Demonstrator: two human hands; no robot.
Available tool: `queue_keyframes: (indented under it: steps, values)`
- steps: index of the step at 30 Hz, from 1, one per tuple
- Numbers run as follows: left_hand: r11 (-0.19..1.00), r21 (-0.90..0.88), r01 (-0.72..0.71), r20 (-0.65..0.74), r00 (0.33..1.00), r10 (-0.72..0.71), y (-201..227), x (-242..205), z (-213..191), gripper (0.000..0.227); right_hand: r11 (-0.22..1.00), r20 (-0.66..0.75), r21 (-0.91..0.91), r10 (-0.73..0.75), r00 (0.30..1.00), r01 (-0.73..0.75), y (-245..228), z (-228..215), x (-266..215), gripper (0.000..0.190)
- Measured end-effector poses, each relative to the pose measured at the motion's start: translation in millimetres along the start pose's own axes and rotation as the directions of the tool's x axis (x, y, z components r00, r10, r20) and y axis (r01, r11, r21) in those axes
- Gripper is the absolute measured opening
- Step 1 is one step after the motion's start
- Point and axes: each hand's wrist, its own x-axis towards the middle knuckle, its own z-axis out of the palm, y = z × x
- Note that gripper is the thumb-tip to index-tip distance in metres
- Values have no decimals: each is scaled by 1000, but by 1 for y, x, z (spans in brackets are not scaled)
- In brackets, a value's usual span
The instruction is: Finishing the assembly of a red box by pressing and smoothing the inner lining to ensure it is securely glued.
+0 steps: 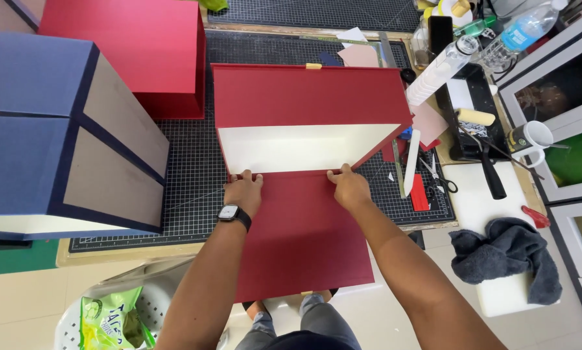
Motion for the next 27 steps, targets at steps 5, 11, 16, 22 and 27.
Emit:
queue_keyframes:
  steps: [5, 11, 16, 22, 27]
  values:
    - [1000, 17, 9, 19, 1000, -10, 4, -9, -6, 57, 1000, 8, -22, -17, 1000, 17, 1, -6, -1, 57]
    - [1000, -14, 20, 24, 1000, -20, 4, -6, 1, 59, 999, 53, -29, -28, 998, 30, -3, -21, -10, 60]
    - [999, -34, 28, 26, 999, -27, 6, -9, 1, 59, 998, 57, -47, -26, 998, 29, -4, -24, -10, 59]
    - [999, -16, 29, 50, 998, -28, 8, -13, 2, 59, 1000, 99, -22, -12, 995, 14, -4, -24, -10, 61]
    - [1000, -19, 17, 60, 998, -16, 6, -10, -2, 61, 999, 86, -40, -8, 996, 11, -7, -28, -10, 57]
